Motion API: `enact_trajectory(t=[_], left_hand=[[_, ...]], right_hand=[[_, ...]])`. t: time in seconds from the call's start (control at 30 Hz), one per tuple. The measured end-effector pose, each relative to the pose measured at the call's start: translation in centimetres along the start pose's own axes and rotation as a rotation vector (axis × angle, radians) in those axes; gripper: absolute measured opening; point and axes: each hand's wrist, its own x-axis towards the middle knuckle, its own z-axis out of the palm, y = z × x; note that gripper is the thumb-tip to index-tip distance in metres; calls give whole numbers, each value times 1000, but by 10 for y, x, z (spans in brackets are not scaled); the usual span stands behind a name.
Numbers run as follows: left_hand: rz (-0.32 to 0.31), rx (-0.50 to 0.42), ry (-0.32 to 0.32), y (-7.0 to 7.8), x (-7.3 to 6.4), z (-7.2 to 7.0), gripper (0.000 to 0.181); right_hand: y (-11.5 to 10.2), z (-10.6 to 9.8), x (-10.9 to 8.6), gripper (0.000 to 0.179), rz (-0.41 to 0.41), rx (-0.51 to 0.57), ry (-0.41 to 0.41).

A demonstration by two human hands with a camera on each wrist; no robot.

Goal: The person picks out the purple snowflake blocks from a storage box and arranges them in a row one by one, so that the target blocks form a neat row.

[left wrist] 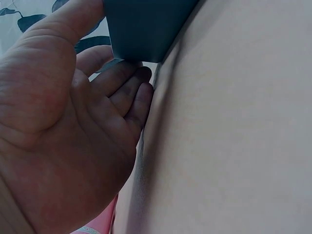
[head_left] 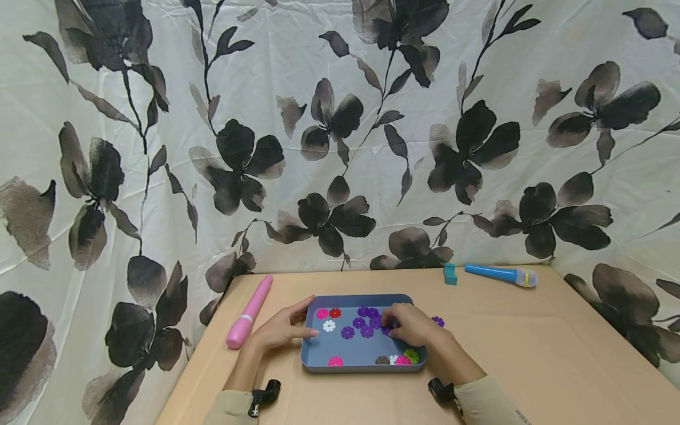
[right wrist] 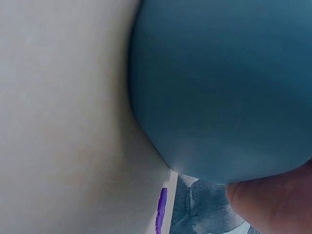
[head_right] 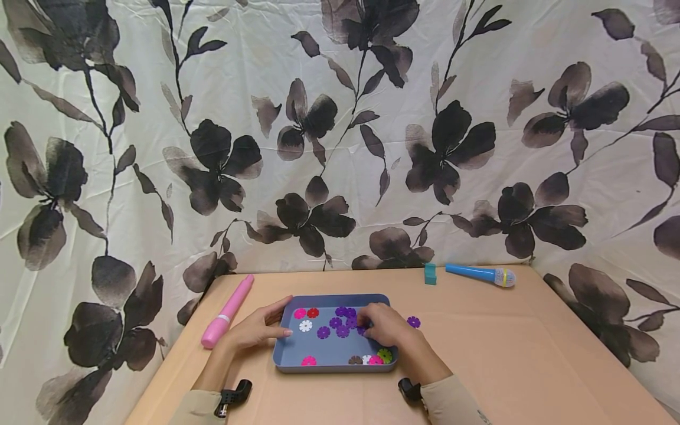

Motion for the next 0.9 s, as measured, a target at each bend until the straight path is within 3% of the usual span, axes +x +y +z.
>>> enact_trajectory(t=[0.33,0.63,0.9], left_hand=[[4,1,-2,-1,1,0,99],[-16,19,0,1,0,0,99],[-23,8,-1,3,1,1,99]], right_hand=[[2,0,0,20,-28,-1,27],[7,-6,-3,13,-52,86,30],[17,-17,-8,15,-47,200,130]])
